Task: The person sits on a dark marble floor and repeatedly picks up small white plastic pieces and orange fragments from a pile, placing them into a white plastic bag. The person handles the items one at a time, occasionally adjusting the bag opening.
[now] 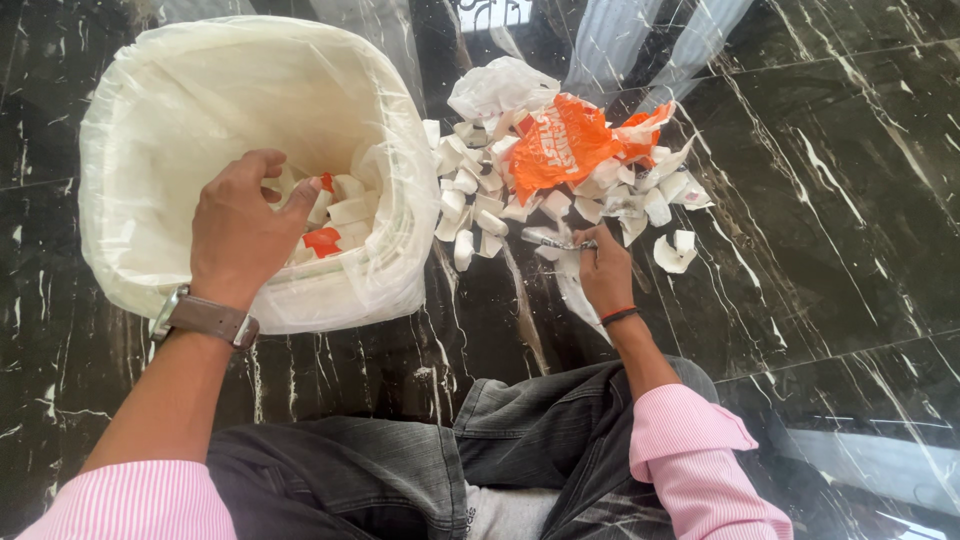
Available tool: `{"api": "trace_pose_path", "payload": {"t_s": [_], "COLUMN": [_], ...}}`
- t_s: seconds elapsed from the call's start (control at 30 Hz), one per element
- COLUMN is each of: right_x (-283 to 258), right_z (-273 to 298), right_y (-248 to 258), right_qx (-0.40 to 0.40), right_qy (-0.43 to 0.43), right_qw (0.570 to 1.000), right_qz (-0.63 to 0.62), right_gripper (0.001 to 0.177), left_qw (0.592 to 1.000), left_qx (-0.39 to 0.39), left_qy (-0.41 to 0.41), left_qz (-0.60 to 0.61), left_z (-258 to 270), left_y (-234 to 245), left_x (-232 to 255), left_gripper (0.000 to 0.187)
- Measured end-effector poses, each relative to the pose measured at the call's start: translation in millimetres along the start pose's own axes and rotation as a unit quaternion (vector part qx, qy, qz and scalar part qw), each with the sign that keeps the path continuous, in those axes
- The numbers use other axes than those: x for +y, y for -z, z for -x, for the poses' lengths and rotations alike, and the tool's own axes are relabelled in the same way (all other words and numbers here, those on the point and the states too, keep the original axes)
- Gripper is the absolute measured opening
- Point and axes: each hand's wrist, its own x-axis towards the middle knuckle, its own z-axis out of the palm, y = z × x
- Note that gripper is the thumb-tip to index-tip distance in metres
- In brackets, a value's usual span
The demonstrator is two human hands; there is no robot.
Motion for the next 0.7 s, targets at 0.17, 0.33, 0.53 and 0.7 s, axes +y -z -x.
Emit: {"api": "trace_pose_path", "payload": {"t_s": [0.17,0.33,0.53,0.7], "right_x": [-11,-12,13,-2], "right_z": [-2,-1,0,-7], "right_y": [2,-4,-5,-4], "right_qx": [0.008,0.029,0.068,0.08], "right_qy": [0.062,0.11,0.05,-0.047], "right_qw": [0.997,0.987,0.995,0.996], "right_qz": [0.043,0.113,0.06,-0.004], "right_gripper": [0.018,0.042,0.024,0.021], "left_qw": [1.0,1.0,1.0,1.0], "left_qx": [0.002,0.004,0.006,0.01], "left_qy": [0.0,0.003,0.0,0.002], "left_qz": [-0.002,-0.002,-0.002,-0.002], "left_z": [0,1,1,2], "left_y": [1,2,1,0], "left_x": [2,4,4,5], "left_gripper": [0.044,0.043,0.043,0.042]}}
